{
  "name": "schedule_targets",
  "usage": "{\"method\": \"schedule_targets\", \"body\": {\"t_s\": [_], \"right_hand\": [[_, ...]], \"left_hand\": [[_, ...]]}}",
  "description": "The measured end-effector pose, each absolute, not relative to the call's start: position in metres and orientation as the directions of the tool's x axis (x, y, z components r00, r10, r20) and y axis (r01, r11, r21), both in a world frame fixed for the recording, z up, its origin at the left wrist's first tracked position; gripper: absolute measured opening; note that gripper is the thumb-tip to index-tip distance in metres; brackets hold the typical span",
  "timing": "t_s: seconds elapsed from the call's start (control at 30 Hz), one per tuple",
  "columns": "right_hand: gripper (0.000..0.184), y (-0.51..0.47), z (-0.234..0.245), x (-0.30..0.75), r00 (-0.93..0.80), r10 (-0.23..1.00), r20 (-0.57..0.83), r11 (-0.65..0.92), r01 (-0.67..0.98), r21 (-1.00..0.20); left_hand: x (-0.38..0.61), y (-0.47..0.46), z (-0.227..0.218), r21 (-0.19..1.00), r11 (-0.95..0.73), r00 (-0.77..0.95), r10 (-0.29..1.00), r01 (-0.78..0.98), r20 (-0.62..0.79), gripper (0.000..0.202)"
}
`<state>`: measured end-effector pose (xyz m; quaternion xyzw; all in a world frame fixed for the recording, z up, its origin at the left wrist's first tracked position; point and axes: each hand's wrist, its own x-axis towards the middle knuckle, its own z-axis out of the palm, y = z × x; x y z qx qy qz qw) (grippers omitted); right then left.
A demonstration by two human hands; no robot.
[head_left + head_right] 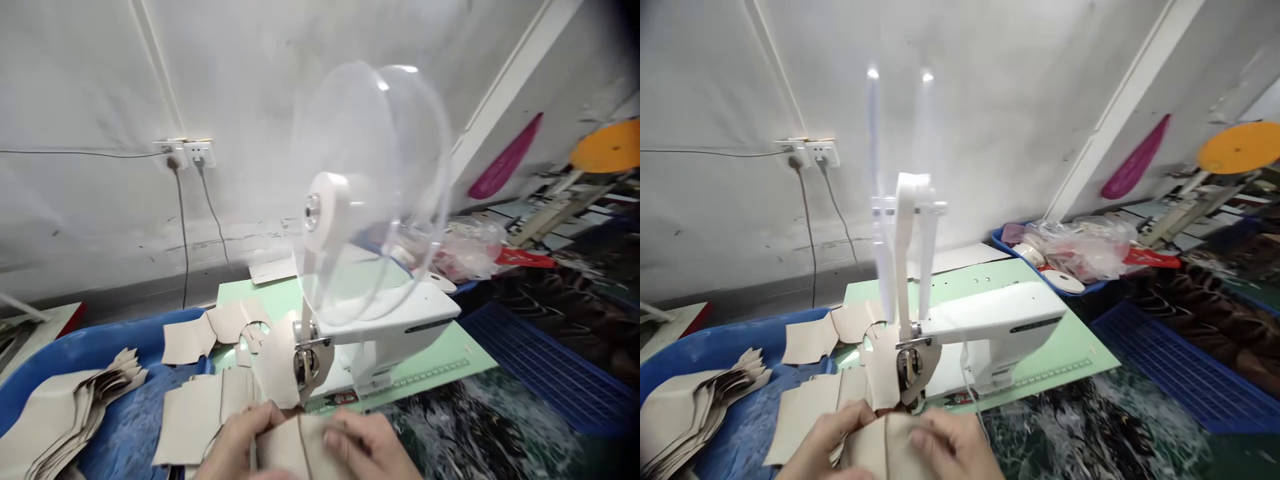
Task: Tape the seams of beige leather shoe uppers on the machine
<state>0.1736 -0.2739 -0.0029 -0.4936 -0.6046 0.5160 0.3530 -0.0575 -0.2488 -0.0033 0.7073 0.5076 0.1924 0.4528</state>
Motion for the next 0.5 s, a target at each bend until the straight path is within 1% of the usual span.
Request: {"method": "schedule_targets", "body": {"t_s": [0.07, 0.13, 0.2, 0.27, 0.4, 0.5], "right_hand": [[0.042, -0.262, 0.004, 0.185, -0.161, 0.975, -0.155, -0.136, 0.124, -0.983], [0.043, -0.249, 0.006, 0.188, -0.089, 0.968, -0.236, -0.242, -0.065, -0.968], [0.043, -0.238, 0.002, 0.186, -0.054, 0.96, -0.275, -0.279, -0.242, -0.929], [0.042, -0.229, -0.003, 0.18, -0.039, 0.958, -0.284, -0.278, -0.361, -0.89], [0.039, -0.221, -0.007, 0.173, 0.003, 0.944, -0.33, -0.297, -0.433, -0.851], [0.03, -0.213, -0.011, 0.174, 0.017, 0.941, -0.337, -0.285, -0.494, -0.822]], "left_hand": [[-0.045, -0.23, 0.007, 0.885, 0.036, 0.328, 0.921, 0.465, -0.21, 0.045], [-0.036, -0.214, 0.014, 0.909, 0.094, 0.263, 0.941, 0.406, -0.215, 0.048], [-0.031, -0.202, 0.017, 0.915, 0.098, 0.22, 0.956, 0.39, -0.196, 0.048], [-0.029, -0.196, 0.017, 0.913, 0.102, 0.2, 0.961, 0.396, -0.194, 0.047], [-0.03, -0.192, 0.013, 0.91, 0.138, 0.182, 0.958, 0.39, -0.223, 0.047], [-0.029, -0.184, 0.008, 0.921, 0.148, 0.171, 0.96, 0.36, -0.221, 0.046]]}}
